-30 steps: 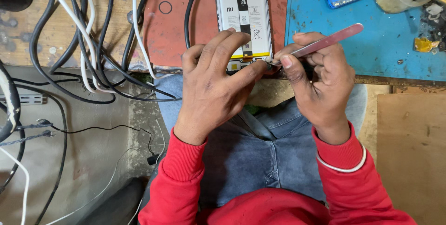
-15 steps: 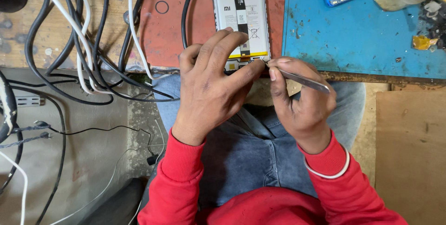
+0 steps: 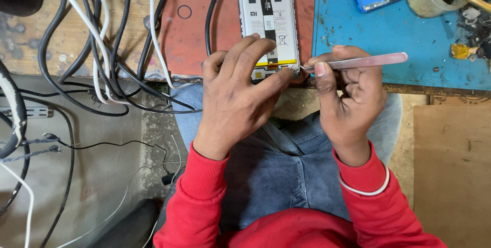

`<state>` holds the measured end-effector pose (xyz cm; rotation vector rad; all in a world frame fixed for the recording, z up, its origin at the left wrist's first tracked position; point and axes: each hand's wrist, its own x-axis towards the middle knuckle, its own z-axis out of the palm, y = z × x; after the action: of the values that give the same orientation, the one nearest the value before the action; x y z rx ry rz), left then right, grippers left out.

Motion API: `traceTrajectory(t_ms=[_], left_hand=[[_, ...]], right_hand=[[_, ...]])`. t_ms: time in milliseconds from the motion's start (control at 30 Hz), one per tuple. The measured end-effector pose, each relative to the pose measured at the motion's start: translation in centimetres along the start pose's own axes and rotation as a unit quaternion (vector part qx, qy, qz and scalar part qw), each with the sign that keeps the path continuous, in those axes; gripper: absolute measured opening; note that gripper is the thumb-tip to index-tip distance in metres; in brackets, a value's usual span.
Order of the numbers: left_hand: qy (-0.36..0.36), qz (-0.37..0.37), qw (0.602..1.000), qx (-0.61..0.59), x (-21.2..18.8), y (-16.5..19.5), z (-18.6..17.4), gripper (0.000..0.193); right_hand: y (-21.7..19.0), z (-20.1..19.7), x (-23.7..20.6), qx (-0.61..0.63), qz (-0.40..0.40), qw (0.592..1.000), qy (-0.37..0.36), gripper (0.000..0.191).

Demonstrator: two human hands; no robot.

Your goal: The person solders a small component onto a phone part using a soldering iron, then fits the part into an opened smartphone body and presses it into place. They attach a charging cable to the phone and hold the assembled phone while looking at its screen.

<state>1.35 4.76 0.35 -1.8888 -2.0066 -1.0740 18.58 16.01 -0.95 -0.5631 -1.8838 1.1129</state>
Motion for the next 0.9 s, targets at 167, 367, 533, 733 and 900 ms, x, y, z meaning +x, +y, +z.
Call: traceTrajectory(t_ms=[167, 367, 533, 733, 900], left_hand=[[-0.006, -0.001, 1.000, -0.004, 0.0, 0.0, 0.0, 0.033], [-0.007, -0.001, 1.000, -0.003, 0.0, 0.0, 0.0, 0.033], [-0.011, -0.002, 1.000, 0.013, 0.0, 0.2, -0.1, 0.033], [-0.005, -0.004, 1.000, 0.007, 0.3, 0.4, -0.2, 0.033], [-0.007, -0.001, 1.000, -0.003, 0.3, 0.2, -0.2, 0.036]], right_hand=[[-0.8, 0.0, 0.3, -0.044, -0.003, 0.999, -0.011, 0.022], [-1.8, -0.1, 0.8, -0.081, -0.006, 0.996, -0.025, 0.020], [-2.8, 0.1, 1.1, -0.236, -0.065, 0.968, -0.045, 0.018], [-3.0, 0.1, 1.9, 0.016, 0.036, 0.999, 0.017, 0.035], [-2.5, -2.6, 2.6, -0.222, 0.030, 0.973, 0.048, 0.032]])
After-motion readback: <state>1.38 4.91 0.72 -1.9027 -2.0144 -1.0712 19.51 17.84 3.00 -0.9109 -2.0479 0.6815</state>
